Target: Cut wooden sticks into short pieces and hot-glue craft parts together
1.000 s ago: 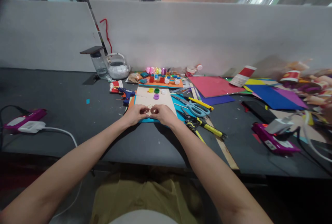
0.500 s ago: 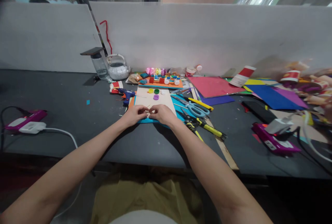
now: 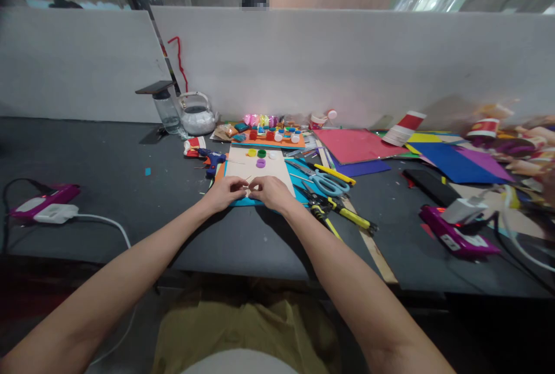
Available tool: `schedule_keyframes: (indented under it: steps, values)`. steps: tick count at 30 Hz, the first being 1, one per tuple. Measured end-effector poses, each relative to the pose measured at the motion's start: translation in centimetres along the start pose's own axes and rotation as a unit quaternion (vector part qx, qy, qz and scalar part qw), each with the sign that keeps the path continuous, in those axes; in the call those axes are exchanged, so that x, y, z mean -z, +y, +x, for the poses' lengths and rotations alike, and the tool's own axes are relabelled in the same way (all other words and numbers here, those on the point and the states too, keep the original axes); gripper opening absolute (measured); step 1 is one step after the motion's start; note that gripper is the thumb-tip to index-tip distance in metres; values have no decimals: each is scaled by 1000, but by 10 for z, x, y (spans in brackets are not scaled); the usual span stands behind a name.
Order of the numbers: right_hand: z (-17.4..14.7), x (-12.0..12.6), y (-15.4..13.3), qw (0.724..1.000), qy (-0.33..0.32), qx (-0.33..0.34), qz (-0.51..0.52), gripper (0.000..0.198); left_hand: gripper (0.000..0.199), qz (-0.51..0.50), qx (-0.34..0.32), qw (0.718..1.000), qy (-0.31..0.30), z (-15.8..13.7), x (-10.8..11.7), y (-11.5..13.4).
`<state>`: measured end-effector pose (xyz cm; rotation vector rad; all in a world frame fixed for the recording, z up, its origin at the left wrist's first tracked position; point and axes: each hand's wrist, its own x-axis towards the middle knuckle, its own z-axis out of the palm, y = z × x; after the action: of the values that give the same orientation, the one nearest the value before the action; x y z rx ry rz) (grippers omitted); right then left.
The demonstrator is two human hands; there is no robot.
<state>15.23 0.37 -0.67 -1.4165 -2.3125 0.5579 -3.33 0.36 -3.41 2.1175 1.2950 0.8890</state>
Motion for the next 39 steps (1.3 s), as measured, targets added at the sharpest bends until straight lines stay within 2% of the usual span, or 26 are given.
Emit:
schedule_keyframes:
  steps: [8, 16, 26, 32, 39]
  values:
    - [-3, -5, 9, 1000, 14, 11, 7, 36, 18, 54, -25, 998, 8, -3, 2, 3]
    - [-7, -2, 2, 1000, 20, 17, -6, 21, 15, 91, -30, 995, 5, -1, 1, 6]
    - [-9, -1, -6, 999, 26, -13, -37, 24, 13, 108, -33, 994, -4, -1, 2, 8]
    - [-10, 0, -10, 999, 25, -12, -43, 16, 20, 115, -37, 993, -12, -1, 1, 13]
    - [-10, 1, -5, 999, 26, -5, -36, 18, 14, 113, -40, 993, -10, -1, 0, 11]
